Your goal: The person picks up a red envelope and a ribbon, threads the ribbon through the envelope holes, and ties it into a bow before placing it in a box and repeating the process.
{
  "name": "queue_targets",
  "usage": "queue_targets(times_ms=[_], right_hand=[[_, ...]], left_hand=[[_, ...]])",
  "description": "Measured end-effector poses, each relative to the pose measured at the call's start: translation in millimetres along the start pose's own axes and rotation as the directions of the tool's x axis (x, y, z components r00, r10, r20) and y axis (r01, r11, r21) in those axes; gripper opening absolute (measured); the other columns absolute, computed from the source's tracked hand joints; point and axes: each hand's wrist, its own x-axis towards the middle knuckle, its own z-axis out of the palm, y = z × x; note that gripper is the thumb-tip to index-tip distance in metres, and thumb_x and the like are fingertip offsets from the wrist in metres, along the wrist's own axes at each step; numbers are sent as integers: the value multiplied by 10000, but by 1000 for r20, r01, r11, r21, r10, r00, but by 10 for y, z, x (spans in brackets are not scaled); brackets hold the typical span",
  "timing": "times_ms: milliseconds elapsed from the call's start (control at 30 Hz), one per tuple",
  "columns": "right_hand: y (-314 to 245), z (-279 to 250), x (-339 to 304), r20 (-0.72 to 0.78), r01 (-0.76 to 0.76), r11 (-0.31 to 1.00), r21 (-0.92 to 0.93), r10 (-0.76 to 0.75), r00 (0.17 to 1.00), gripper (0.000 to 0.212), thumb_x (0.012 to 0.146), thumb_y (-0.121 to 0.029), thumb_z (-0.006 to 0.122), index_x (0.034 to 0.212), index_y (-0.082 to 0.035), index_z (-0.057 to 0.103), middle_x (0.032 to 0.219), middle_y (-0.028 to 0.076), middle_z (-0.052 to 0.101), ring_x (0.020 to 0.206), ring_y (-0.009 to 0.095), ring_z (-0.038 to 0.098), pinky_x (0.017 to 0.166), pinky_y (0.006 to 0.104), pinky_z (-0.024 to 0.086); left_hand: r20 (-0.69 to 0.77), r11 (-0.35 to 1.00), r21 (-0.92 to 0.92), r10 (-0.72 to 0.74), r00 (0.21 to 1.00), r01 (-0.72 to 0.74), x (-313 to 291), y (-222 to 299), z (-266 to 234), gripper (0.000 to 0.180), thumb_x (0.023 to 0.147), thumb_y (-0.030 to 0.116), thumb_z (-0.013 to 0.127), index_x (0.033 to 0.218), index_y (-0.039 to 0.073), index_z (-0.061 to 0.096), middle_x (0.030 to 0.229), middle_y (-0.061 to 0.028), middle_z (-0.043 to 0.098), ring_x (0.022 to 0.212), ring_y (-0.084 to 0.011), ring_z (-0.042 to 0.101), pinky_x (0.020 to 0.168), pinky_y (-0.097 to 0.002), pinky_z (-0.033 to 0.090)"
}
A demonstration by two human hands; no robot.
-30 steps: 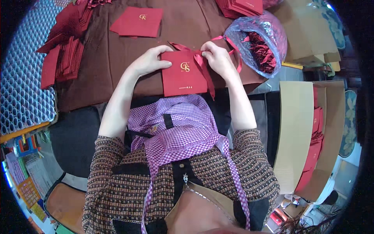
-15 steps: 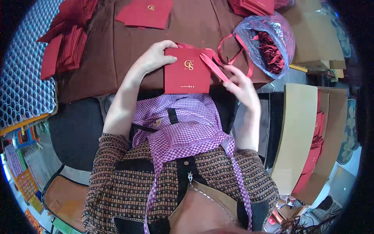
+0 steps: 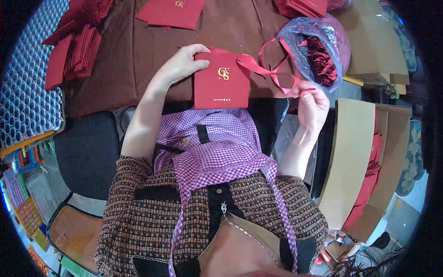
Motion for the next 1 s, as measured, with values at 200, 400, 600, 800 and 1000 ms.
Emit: queue_targets(times_ms=[200, 400, 600, 800, 1000], right_hand=[[-231, 301, 227, -12, 492, 864, -109, -496, 868, 128, 852, -179, 642, 870, -56, 611, 996, 157, 594, 880, 266, 553, 895, 442, 402], [79, 879, 554, 296, 371, 634, -678, -227, 928, 116, 766, 20, 630, 881, 20, 629, 895, 105, 654, 876, 206, 614, 800, 318, 464], [551, 849, 743, 334, 346, 356, -868, -96, 938, 118, 785, -111, 642, 887, -55, 659, 843, 61, 656, 824, 236, 584, 810, 353, 405], [559, 822, 775, 296, 270, 495, -826, -28, 955, 114, 779, -123, 646, 862, -48, 664, 809, 77, 650, 797, 230, 585, 803, 355, 407], [577, 817, 744, 315, 313, 453, -835, -74, 946, 118, 773, -104, 651, 872, -43, 670, 828, 78, 656, 801, 233, 592, 796, 346, 414]], left_hand=[[-31, 1000, -4, 13, 999, -13, -54, 36, 69, 242, 828, 54, 603, 1056, -27, 588, 884, -43, 618, 802, -99, 581, 718, -253, 482], [33, 999, 27, 33, 999, -34, -91, 188, 233, 224, 832, 40, 607, 1044, -28, 577, 894, -38, 620, 810, -91, 585, 728, -243, 490], [112, 994, -100, 53, 992, -42, -151, 316, 250, 235, 833, 50, 624, 1054, -12, 573, 939, -32, 623, 853, -81, 584, 760, -237, 489], [188, 962, -256, -50, 981, 98, -200, 220, 190, 211, 852, 61, 622, 1045, -7, 570, 957, -37, 622, 876, -88, 589, 794, -249, 487], [188, 901, -423, -14, 982, 94, -200, 131, 254, 193, 867, 83, 604, 1038, 0, 575, 934, -22, 617, 847, -76, 568, 782, -234, 466]])
